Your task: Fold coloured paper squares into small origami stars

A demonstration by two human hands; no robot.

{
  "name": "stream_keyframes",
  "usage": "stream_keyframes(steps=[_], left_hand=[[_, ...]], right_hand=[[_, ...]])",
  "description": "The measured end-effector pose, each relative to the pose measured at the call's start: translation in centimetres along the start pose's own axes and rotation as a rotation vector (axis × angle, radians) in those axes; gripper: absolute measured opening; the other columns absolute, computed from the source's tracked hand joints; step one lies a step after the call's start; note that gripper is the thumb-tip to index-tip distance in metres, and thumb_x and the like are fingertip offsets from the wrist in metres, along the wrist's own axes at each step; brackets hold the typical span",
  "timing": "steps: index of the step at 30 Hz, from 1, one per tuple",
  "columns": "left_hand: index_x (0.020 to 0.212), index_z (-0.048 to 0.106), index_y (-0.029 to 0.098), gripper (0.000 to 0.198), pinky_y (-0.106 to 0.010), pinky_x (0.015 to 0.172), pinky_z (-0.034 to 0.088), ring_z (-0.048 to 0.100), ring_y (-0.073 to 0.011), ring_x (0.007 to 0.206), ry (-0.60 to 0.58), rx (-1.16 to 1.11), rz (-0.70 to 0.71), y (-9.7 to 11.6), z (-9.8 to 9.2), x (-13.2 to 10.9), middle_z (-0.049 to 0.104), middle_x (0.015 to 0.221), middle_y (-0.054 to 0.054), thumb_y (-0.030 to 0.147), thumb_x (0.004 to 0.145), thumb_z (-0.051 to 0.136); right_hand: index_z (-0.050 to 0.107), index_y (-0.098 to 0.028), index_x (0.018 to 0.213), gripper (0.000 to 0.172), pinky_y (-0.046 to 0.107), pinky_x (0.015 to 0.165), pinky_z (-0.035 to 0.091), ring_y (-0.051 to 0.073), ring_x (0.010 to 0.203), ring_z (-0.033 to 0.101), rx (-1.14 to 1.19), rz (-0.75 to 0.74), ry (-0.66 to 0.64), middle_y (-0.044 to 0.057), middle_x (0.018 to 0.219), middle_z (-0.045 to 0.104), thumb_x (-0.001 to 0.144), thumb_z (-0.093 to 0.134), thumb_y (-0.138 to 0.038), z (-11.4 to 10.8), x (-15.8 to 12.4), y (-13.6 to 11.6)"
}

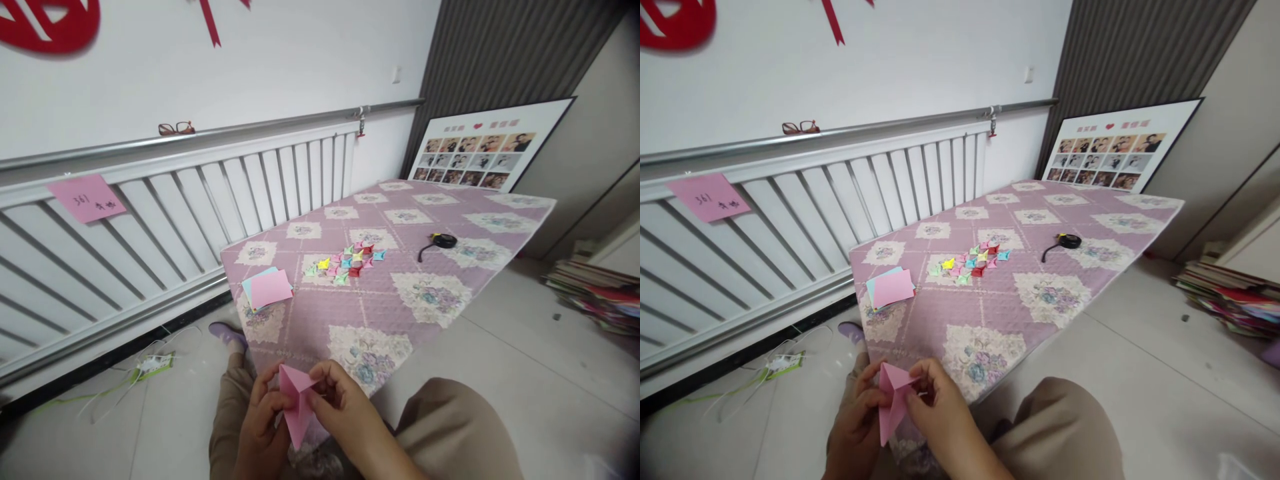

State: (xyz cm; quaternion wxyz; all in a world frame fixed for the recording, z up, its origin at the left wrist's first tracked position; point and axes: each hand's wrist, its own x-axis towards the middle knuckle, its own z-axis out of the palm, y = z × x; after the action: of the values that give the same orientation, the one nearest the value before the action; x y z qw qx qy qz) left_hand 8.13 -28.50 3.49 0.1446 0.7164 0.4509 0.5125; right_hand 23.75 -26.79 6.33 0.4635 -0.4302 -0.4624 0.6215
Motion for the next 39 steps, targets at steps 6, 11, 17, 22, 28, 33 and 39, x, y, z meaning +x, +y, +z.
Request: stream_keyframes(steps=[6,11,17,22,28,33,39], left_hand=[[0.068,0.06,0.018,0.015,-0.028,0.074,0.053,0.058,-0.0237,0.108,0.044,0.004,0.001,0.5,0.1,0.1,0.059,0.114,-0.013,0.019,0.083,0.059],[0.071,0.061,0.018,0.01,-0.027,0.074,0.052,0.06,-0.023,0.105,0.069,-0.039,-0.028,0.9,0.1,0.2,0.058,0.115,-0.012,0.019,0.08,0.063],[0.072,0.062,0.018,0.008,-0.027,0.076,0.052,0.059,-0.0228,0.106,0.088,-0.076,-0.055,1.3,0.2,0.4,0.056,0.118,-0.011,0.017,0.08,0.063],[0.073,0.062,0.019,0.007,-0.028,0.078,0.052,0.059,-0.0225,0.107,0.089,-0.031,-0.025,1.6,0.1,0.7,0.056,0.118,-0.011,0.017,0.08,0.063],[0.071,0.06,0.019,0.012,-0.031,0.08,0.051,0.057,-0.0235,0.109,0.047,0.036,-0.006,1.6,-0.1,0.5,0.055,0.119,-0.012,0.017,0.083,0.058],[0.069,0.06,0.018,0.015,-0.033,0.081,0.052,0.055,-0.0249,0.112,0.037,0.08,0.012,1.3,0.0,0.3,0.056,0.118,-0.013,0.019,0.084,0.056],[0.071,0.063,0.019,0.015,-0.033,0.083,0.052,0.056,-0.0245,0.11,0.018,0.096,0.047,1.3,0.0,0.6,0.058,0.117,-0.012,0.018,0.084,0.055]], right_hand=[[0.053,-0.019,0.075,0.016,0.019,0.06,0.035,0.008,0.064,0.048,0.263,0.054,0.064,-0.006,0.067,0.055,0.064,0.064,-0.016,0.7,-0.1,-0.5],[0.058,-0.019,0.074,0.021,0.02,0.063,0.039,0.009,0.065,0.051,0.444,0.116,0.089,-0.004,0.069,0.06,0.061,0.074,-0.019,0.8,-0.1,-0.1],[0.06,-0.019,0.068,0.027,0.021,0.064,0.042,0.009,0.064,0.052,0.602,0.143,0.159,-0.005,0.068,0.058,0.053,0.083,-0.022,1.1,-0.2,-0.5],[0.06,-0.019,0.069,0.028,0.023,0.065,0.043,0.01,0.066,0.052,0.593,0.132,0.154,-0.005,0.07,0.058,0.054,0.083,-0.025,1.1,-0.3,0.1],[0.059,-0.018,0.068,0.026,0.02,0.058,0.036,0.009,0.062,0.045,0.306,0.042,0.144,-0.005,0.065,0.053,0.06,0.08,-0.032,0.6,-0.4,1.1],[0.057,-0.019,0.078,0.032,0.021,0.056,0.037,0.011,0.065,0.051,0.354,0.236,0.039,-0.003,0.073,0.057,0.064,0.076,-0.042,0.7,-1.0,0.8],[0.05,-0.021,0.074,0.029,0.022,0.055,0.037,0.009,0.058,0.048,0.274,0.149,0.017,-0.005,0.066,0.05,0.071,0.069,-0.042,0.8,-1.0,1.5]])
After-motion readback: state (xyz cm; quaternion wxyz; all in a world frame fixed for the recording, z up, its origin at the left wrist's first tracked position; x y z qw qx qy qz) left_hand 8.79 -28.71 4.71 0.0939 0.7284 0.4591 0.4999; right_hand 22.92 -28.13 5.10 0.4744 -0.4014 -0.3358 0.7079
